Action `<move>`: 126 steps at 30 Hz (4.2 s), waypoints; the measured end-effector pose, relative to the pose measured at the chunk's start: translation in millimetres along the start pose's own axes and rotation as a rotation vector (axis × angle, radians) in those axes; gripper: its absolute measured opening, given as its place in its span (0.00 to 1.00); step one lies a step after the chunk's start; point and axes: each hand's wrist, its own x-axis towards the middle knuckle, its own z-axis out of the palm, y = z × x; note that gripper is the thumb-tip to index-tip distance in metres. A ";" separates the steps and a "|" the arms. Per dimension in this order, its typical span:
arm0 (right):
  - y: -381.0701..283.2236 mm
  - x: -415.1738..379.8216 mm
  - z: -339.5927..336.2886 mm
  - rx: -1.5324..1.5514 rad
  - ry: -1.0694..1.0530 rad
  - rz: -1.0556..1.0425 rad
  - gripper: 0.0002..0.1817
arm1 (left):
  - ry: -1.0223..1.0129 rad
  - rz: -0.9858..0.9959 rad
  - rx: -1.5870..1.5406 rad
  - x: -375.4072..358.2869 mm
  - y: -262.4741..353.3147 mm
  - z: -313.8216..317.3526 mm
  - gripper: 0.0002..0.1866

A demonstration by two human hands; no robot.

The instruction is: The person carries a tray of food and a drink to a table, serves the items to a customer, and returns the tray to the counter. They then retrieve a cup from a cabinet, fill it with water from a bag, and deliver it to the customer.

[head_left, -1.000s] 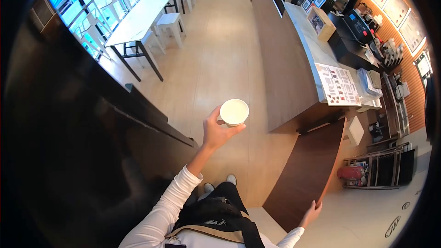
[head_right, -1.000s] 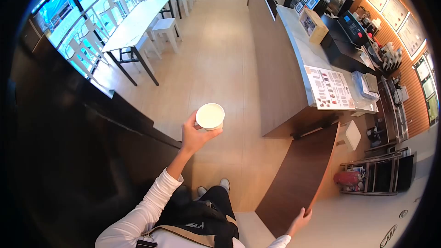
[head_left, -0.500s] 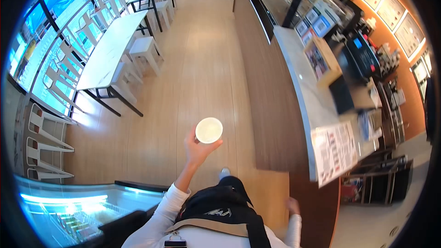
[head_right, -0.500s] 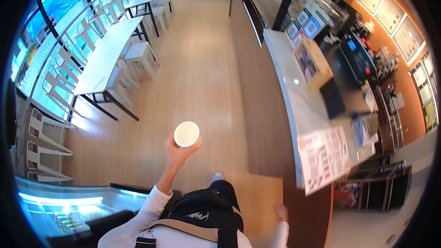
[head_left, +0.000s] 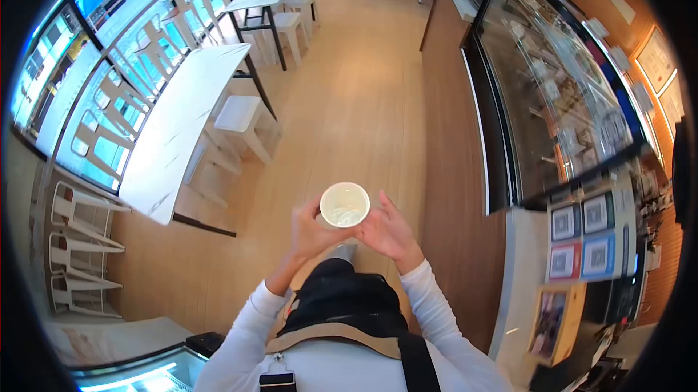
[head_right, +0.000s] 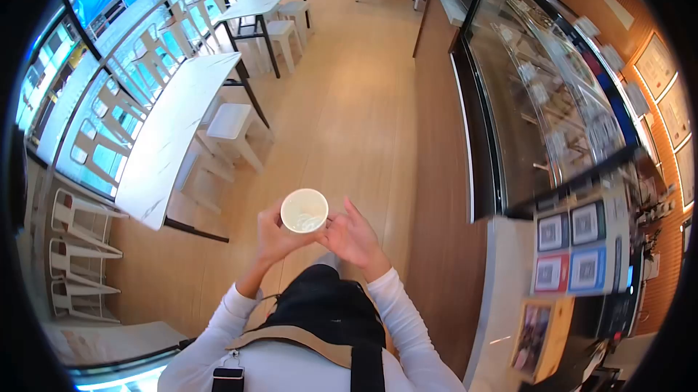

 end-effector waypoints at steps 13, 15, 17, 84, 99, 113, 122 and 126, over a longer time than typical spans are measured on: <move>-405.1 287.2 -38.9 -0.004 -0.141 -0.095 0.31 | -0.189 -0.029 0.004 499.5 -109.9 59.8 0.28; -473.2 336.6 -33.2 -0.028 0.013 -0.095 0.29 | -0.192 -0.058 0.021 584.3 -113.4 70.3 0.28; -537.8 382.5 -24.4 0.013 0.015 -0.090 0.27 | -0.180 -0.079 0.032 660.0 -118.8 79.5 0.27; -2178.9 1495.9 -329.2 0.299 1.201 -1.200 0.41 | -0.086 0.214 0.164 3001.7 -825.3 551.0 0.28; -2157.8 1566.3 -316.2 0.544 1.353 -1.316 0.41 | -0.262 0.105 0.093 3051.3 -900.6 601.2 0.26; -1957.8 1547.6 -326.8 0.802 1.364 -1.890 0.18 | -0.459 0.021 0.065 2864.0 -828.9 481.1 0.12; -1733.3 1488.3 -246.6 0.519 1.748 -2.140 0.09 | -1.957 0.202 -0.103 2473.0 -668.0 462.9 0.17; -1650.5 1425.4 -196.4 0.316 1.971 -2.140 0.15 | -2.517 0.421 -0.085 2291.2 -581.2 436.5 0.21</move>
